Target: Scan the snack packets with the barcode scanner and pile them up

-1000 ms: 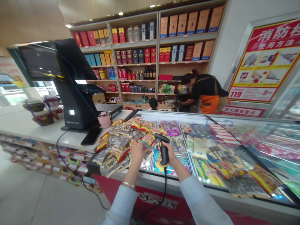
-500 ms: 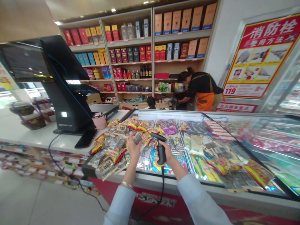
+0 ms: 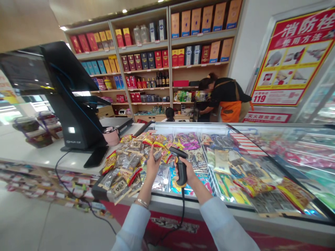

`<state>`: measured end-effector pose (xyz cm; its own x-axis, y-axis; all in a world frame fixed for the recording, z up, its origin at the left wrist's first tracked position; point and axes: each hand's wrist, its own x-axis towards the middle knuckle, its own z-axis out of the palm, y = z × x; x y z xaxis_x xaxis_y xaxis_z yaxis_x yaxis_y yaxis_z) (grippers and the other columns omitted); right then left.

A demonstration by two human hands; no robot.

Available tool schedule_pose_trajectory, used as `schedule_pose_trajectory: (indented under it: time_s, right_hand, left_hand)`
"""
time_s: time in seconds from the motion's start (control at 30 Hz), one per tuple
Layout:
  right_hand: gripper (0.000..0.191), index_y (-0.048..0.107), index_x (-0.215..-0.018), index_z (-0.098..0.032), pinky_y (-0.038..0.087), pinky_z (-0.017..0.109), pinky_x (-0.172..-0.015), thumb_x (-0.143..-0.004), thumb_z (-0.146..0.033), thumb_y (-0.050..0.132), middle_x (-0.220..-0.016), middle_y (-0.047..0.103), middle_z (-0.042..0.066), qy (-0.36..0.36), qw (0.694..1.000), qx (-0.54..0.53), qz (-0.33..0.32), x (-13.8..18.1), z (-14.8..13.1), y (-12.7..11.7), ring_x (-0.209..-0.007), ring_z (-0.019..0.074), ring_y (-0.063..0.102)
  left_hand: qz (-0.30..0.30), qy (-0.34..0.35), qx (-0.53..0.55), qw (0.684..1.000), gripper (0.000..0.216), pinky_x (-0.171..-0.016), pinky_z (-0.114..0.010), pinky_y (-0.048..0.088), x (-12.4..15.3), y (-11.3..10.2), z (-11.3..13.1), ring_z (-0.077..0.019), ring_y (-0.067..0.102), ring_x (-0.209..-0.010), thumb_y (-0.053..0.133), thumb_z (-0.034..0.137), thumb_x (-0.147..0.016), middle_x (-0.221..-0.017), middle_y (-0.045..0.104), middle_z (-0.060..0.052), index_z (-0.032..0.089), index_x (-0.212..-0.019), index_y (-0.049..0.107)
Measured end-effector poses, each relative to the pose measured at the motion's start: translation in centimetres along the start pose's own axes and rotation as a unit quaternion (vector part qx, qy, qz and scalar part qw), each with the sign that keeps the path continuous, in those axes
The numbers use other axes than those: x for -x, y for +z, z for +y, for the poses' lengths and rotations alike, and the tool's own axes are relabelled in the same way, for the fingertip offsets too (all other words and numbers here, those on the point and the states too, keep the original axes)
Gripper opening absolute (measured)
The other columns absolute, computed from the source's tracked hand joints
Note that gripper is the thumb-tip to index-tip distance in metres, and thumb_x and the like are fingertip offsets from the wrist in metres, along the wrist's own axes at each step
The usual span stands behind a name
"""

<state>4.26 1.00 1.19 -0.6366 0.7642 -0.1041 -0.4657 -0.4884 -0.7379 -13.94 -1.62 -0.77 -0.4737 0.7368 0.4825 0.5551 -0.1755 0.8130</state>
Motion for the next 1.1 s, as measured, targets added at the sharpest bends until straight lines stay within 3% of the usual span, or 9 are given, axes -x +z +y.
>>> schedule_pose_trajectory:
  time_s: [0.1,0.3,0.4,0.57,0.77,1.1]
  right_hand:
    - [0.029,0.059,-0.072,-0.018,0.04,0.022,-0.035,-0.073,-0.047,0.062,-0.05,0.053,-0.002,0.004,1.0,0.012,-0.004,0.1,0.0,0.0,-0.036,0.01,0.045]
    - [0.029,0.06,-0.074,-0.017,0.04,0.021,-0.036,-0.071,-0.046,0.063,-0.053,0.056,-0.001,-0.007,1.0,0.012,-0.028,0.2,-0.1,0.0,-0.038,0.0097,0.046]
    - [0.031,0.06,-0.074,-0.017,0.041,0.022,-0.036,-0.07,-0.047,0.064,-0.051,0.055,-0.002,-0.002,0.999,0.025,-0.048,0.3,-0.1,0.0,-0.037,0.01,0.047]
    - [0.031,0.06,-0.072,-0.016,0.04,0.021,-0.035,-0.067,-0.046,0.067,-0.056,0.059,0.0,-0.016,0.998,0.041,-0.048,0.4,0.2,0.2,-0.038,0.0097,0.048]
    - [0.031,0.059,-0.07,-0.016,0.039,0.021,-0.034,-0.067,-0.046,0.067,-0.056,0.06,0.0,-0.022,0.997,0.05,-0.054,0.5,0.2,0.2,-0.039,0.0097,0.05]
    - [0.03,0.059,-0.068,-0.016,0.039,0.021,-0.034,-0.068,-0.045,0.066,-0.055,0.059,0.0,-0.022,0.996,0.055,-0.066,0.7,0.2,0.3,-0.038,0.0095,0.049]
  left_hand:
    - [-0.025,0.014,0.026,0.999,0.04,-0.094,-0.033,0.046,-0.1,0.0,-0.3,-0.0193,0.06,-0.107,0.055,0.024,-0.081,-0.115,0.065,-0.009,0.018,-0.12,0.052]
    - [0.103,0.013,-0.035,0.994,0.052,-0.087,-0.034,0.048,0.3,-0.7,0.6,-0.0226,0.061,-0.106,0.049,0.035,-0.088,-0.119,0.062,-0.014,0.018,-0.136,0.036]
    - [0.128,0.014,-0.094,0.987,0.057,-0.083,-0.036,0.049,0.6,-1.0,1.3,-0.0265,0.064,-0.101,0.048,0.039,-0.089,-0.123,0.061,-0.016,0.019,-0.14,0.034]
    - [0.134,-0.014,-0.142,0.981,0.065,-0.073,-0.034,0.049,0.8,-1.1,1.7,-0.0262,0.067,-0.085,0.047,0.042,-0.089,-0.108,0.067,-0.016,0.02,-0.147,0.025]
    - [0.139,-0.005,-0.161,0.977,0.051,-0.071,-0.031,0.048,0.5,-1.0,0.5,-0.0235,0.066,-0.081,0.05,0.04,-0.087,-0.097,0.069,-0.013,0.017,-0.132,0.045]
    - [0.132,0.001,-0.17,0.977,0.047,-0.074,-0.032,0.048,0.5,-0.9,0.3,-0.0253,0.066,-0.085,0.048,0.039,-0.088,-0.099,0.068,-0.014,0.017,-0.13,0.047]
